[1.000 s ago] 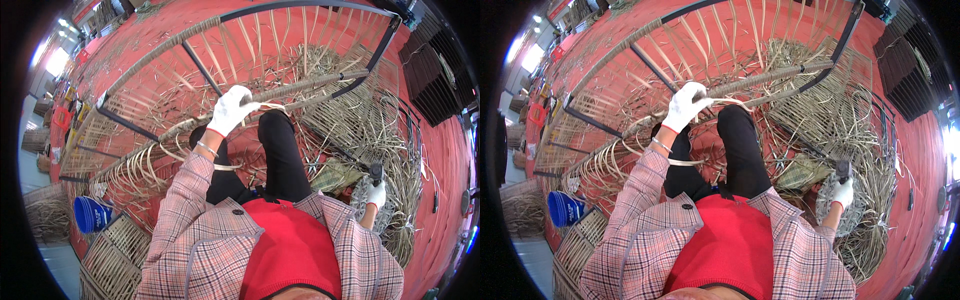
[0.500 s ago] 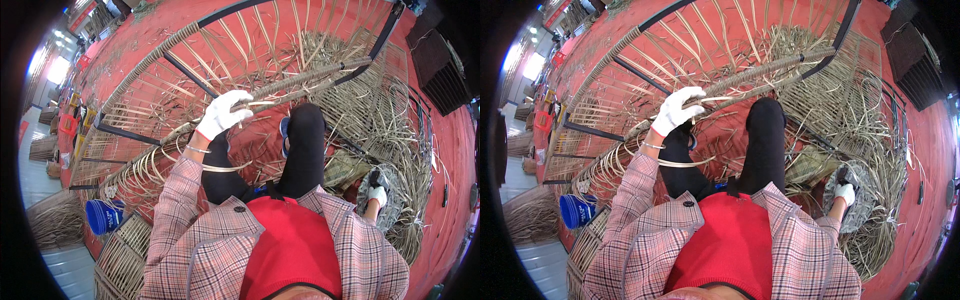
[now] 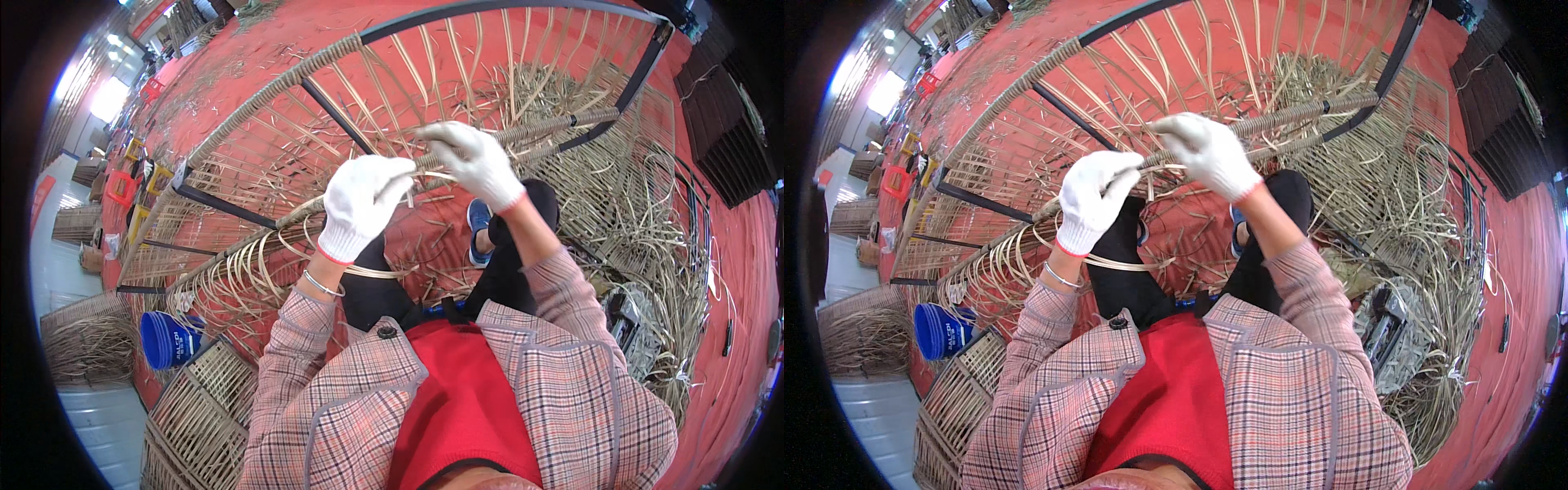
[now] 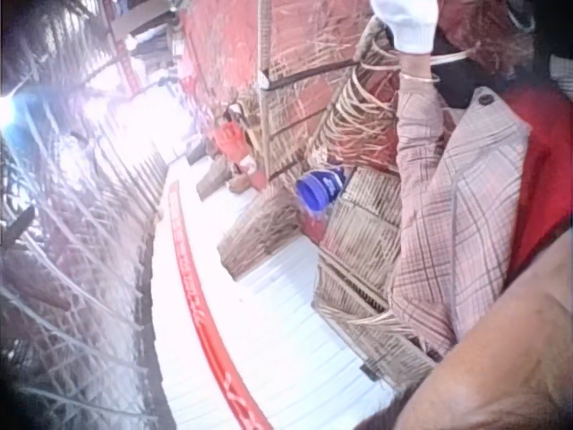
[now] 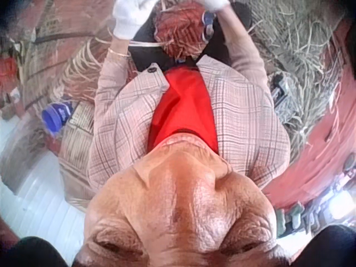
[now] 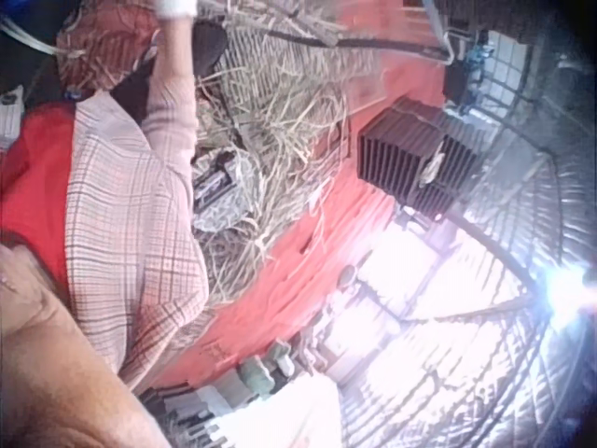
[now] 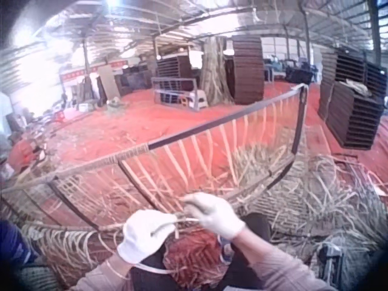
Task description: The person sits on the floor and weaves thin dried plant strips around a metal frame to form a basket. They repeatedly thread the strips through the frame and secure them with a handheld tool.
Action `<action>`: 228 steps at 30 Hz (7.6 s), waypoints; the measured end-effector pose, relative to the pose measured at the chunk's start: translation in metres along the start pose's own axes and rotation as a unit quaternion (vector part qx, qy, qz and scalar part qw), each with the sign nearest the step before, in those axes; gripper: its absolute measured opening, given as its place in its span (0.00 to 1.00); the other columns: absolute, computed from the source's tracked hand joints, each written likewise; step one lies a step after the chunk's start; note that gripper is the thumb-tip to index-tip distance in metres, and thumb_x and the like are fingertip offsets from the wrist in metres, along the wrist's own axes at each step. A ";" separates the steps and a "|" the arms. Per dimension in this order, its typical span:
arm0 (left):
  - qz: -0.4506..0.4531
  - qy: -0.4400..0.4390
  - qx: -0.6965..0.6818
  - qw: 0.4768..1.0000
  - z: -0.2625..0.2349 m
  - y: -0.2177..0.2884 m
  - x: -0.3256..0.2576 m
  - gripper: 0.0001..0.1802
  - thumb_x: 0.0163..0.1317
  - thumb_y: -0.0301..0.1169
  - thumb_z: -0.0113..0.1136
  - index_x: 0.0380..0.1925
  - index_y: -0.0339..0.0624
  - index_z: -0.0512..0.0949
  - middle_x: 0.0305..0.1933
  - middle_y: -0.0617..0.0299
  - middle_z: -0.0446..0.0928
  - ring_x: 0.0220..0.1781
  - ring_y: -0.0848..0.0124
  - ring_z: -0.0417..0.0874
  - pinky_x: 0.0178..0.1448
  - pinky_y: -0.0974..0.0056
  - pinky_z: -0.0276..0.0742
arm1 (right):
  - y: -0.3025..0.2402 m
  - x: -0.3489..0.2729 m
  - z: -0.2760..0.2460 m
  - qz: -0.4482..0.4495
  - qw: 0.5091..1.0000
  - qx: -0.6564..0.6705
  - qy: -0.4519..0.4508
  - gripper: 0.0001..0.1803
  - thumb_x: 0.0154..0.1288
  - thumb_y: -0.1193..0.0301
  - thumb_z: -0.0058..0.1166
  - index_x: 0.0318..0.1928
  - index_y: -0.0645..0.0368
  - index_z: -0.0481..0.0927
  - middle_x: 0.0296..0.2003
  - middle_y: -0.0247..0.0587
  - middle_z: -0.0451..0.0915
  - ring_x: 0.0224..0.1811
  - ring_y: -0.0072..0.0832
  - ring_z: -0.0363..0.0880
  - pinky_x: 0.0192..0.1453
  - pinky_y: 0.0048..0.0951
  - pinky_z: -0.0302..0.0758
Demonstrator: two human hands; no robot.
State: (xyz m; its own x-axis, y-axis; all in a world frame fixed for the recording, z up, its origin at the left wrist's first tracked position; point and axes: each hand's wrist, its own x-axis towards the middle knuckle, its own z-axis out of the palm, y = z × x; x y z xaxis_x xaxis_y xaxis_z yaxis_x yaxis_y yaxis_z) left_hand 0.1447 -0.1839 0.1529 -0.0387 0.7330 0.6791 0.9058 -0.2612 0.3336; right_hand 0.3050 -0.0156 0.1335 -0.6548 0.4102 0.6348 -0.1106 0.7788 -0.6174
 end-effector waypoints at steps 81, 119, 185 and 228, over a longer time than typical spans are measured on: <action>-0.069 -0.027 0.198 0.977 -0.013 -0.018 0.144 0.22 0.62 0.48 0.69 0.53 0.53 0.81 0.43 0.59 0.88 0.45 0.57 0.89 0.46 0.53 0.83 | -0.020 0.184 -0.057 -0.046 0.946 -0.320 0.021 0.08 0.67 0.59 0.61 0.39 0.44 0.90 0.28 0.41 0.86 0.33 0.44 0.86 0.37 0.43 0.81; 0.055 0.102 0.269 0.956 0.003 -0.023 0.141 0.16 0.59 0.44 0.72 0.48 0.58 0.87 0.27 0.66 0.76 0.28 0.65 0.81 0.32 0.59 0.75 | 0.002 0.176 -0.104 -0.110 0.949 -0.285 0.082 0.13 0.60 0.55 0.64 0.27 0.48 0.85 0.25 0.45 0.83 0.31 0.49 0.84 0.35 0.49 0.78; -0.044 -0.239 -0.013 0.970 -0.028 -0.045 0.177 0.17 0.68 0.40 0.64 0.47 0.38 0.82 0.29 0.64 0.77 0.29 0.75 0.74 0.35 0.65 0.72 | -0.013 0.013 -0.019 0.164 0.983 -0.025 0.079 0.09 0.73 0.67 0.61 0.44 0.60 0.85 0.24 0.45 0.79 0.27 0.31 0.80 0.35 0.33 0.76; -0.023 -0.119 0.125 0.985 -0.015 -0.035 0.171 0.18 0.69 0.48 0.62 0.48 0.49 0.84 0.45 0.58 0.84 0.43 0.59 0.86 0.49 0.56 0.81 | -0.021 -0.075 -0.133 0.048 0.973 -0.220 0.046 0.26 0.58 0.72 0.72 0.60 0.52 0.84 0.57 0.43 0.84 0.58 0.39 0.83 0.64 0.38 0.78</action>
State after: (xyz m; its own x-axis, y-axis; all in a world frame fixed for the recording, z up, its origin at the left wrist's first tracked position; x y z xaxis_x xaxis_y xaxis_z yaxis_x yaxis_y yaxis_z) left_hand 0.1003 -0.0592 0.2668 -0.0094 0.8745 0.4849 0.9821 -0.0831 0.1690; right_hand 0.4557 0.0003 0.1606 -0.5735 0.5169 0.6356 0.2927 0.8539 -0.4303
